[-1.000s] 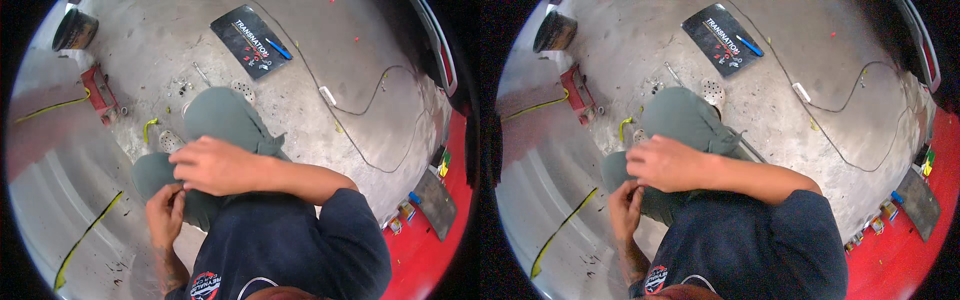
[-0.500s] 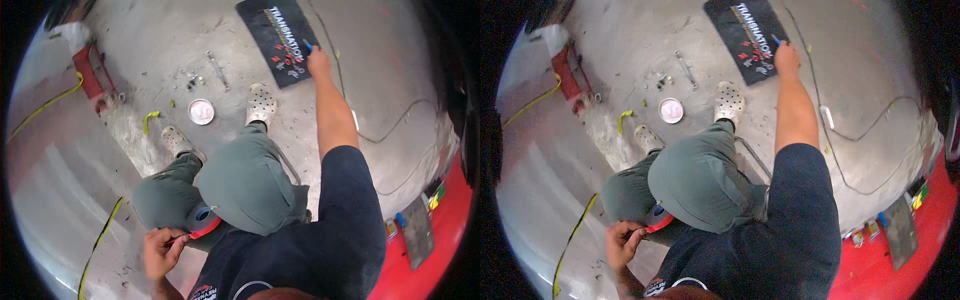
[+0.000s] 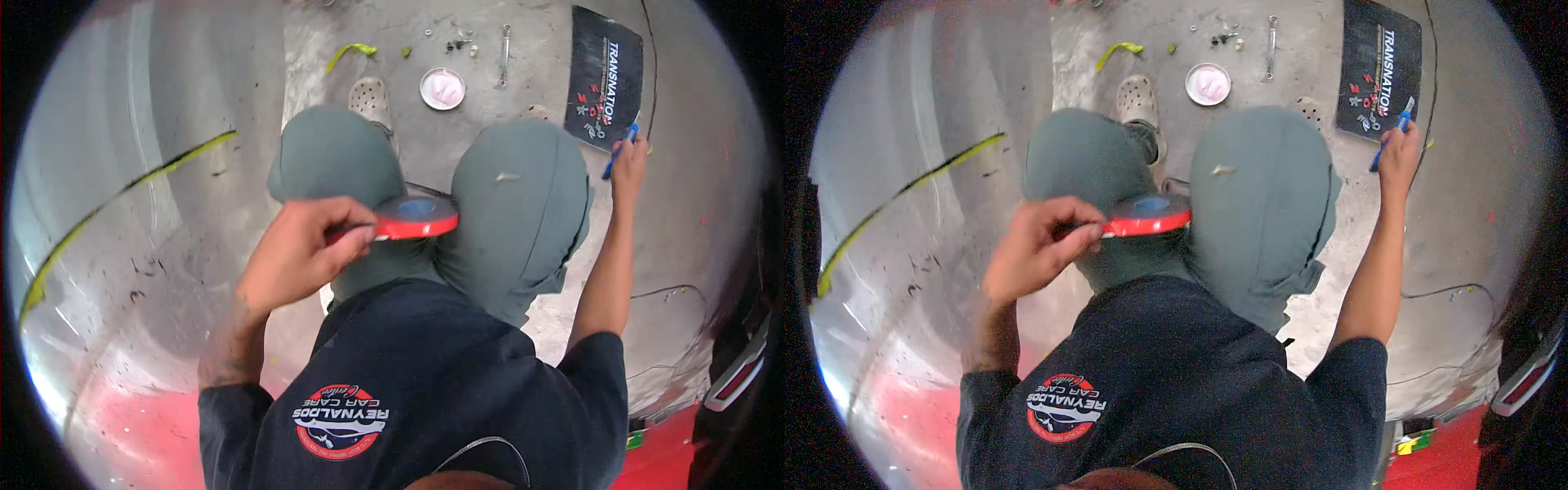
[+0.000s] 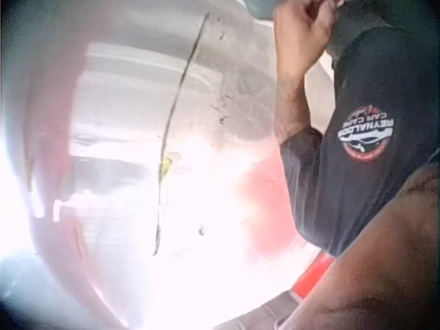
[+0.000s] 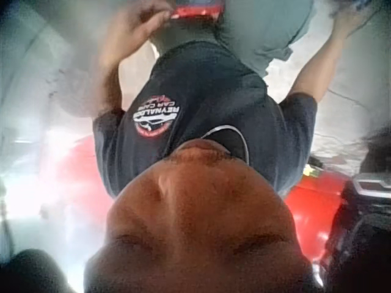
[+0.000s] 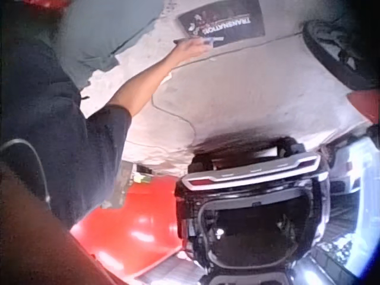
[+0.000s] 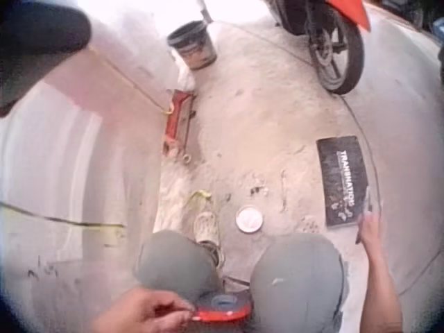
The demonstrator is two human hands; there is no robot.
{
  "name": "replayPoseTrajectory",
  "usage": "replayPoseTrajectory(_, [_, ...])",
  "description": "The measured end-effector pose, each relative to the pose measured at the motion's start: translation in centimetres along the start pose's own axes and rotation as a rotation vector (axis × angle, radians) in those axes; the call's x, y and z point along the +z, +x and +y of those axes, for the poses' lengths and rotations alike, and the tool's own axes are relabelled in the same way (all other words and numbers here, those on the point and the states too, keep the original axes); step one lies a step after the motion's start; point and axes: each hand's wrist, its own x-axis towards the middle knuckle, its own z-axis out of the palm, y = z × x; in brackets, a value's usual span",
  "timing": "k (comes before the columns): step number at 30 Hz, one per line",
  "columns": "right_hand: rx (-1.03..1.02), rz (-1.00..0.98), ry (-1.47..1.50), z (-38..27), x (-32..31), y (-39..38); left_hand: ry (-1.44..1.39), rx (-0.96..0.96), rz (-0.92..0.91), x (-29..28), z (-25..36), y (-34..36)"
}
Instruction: The person prepares double-sided adhesive strips by cutting pieces from a red roll, peeling the backing, and applying them to small plastic trim components and emblems.
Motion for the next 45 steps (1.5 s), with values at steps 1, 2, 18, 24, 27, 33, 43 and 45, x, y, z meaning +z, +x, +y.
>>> replayPoseTrajectory(1, [-0.064, -0.023, 0.173, -4.9, -1.2, -2.3, -0.058, -0.089, -0.036, -0.1, 0.1, -0.3])
replayPoseTrajectory(2, [-0.122, -0.038, 0.336, -9.3, -2.9, -5.3, -0.117, -0.168, -0.087, -0.1, 0.0, -0.6])
replayPoseTrajectory(18, [-0.816, -0.243, 0.023, -26.1, -0.8, -29.4, -0.298, 0.189, -0.006, 3.1, -5.1, -1.3])
replayPoseTrajectory(24, [-0.849, -0.250, -0.077, -26.5, -0.7, -29.1, -0.293, 0.184, -0.020, 3.0, -4.8, -1.3])
replayPoseTrajectory(27, [-0.869, -0.237, -0.078, -26.6, -0.6, -28.9, -0.298, 0.194, -0.023, 2.9, -4.8, -1.2])
replayPoseTrajectory(33, [-0.863, -0.252, -0.142, -26.6, -0.3, -28.9, -0.262, 0.195, -0.021, 2.9, -4.8, -1.0])
replayPoseTrajectory(43, [-0.802, -0.339, -0.092, -27.1, -0.3, -29.1, -0.238, 0.215, 0.056, 3.4, -5.0, -1.0])
replayPoseTrajectory(45, [-0.793, -0.354, -0.094, -27.0, -0.4, -29.1, -0.255, 0.203, 0.051, 3.4, -5.1, -0.9])
